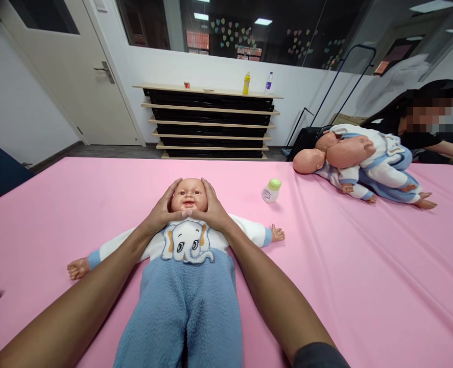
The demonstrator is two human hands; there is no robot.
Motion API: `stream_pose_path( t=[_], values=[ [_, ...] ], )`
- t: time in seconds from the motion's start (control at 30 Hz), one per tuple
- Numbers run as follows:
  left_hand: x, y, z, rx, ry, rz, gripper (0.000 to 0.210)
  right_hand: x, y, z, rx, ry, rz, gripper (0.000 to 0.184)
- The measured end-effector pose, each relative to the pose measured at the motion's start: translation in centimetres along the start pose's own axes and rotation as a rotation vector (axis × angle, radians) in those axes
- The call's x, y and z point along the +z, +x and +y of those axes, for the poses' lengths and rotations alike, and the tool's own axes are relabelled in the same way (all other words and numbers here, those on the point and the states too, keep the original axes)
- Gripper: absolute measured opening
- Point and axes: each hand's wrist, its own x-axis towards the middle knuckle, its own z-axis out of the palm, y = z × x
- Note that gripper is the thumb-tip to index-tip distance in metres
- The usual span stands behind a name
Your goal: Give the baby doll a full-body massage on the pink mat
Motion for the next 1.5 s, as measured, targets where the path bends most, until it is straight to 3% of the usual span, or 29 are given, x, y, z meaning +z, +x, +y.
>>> stream_pose_path(
  t=[0.1, 0.47, 0.67, 1.1, 1.3, 1.5],
  values=[
    [0.0, 0.0, 0.1, -0.004, 0.005, 0.003, 0.104, 0.0, -0.2, -0.5, 0.008, -0.027, -0.003, 0.110],
    [-0.2, 0.4, -1.1, -0.054, -0.231, -0.019, 0.086, -0.2, 0.5, 1.0, -0.017, 0.124, 0.026, 0.076],
    [-0.2, 0.1, -0.8, -0.001, 0.010, 0.017, 0.102, 0.0, -0.2, -0.3, -0.006, -0.008, 0.006, 0.108],
    [-0.7, 0.5, -1.6, -0.007, -0.098, -0.013, 0.088, -0.2, 0.6, 1.2, -0.035, 0.073, 0.018, 0.080],
    [-0.1, 0.0, -0.7, -0.003, 0.042, -0.014, 0.111, 0.0, -0.1, 0.0, -0.004, -0.023, 0.012, 0.109],
    [-0.2, 0.1, -0.6, -0.027, -0.043, -0.029, 0.106, 0.0, -0.1, -0.4, 0.010, -0.015, 0.010, 0.107]
  ],
)
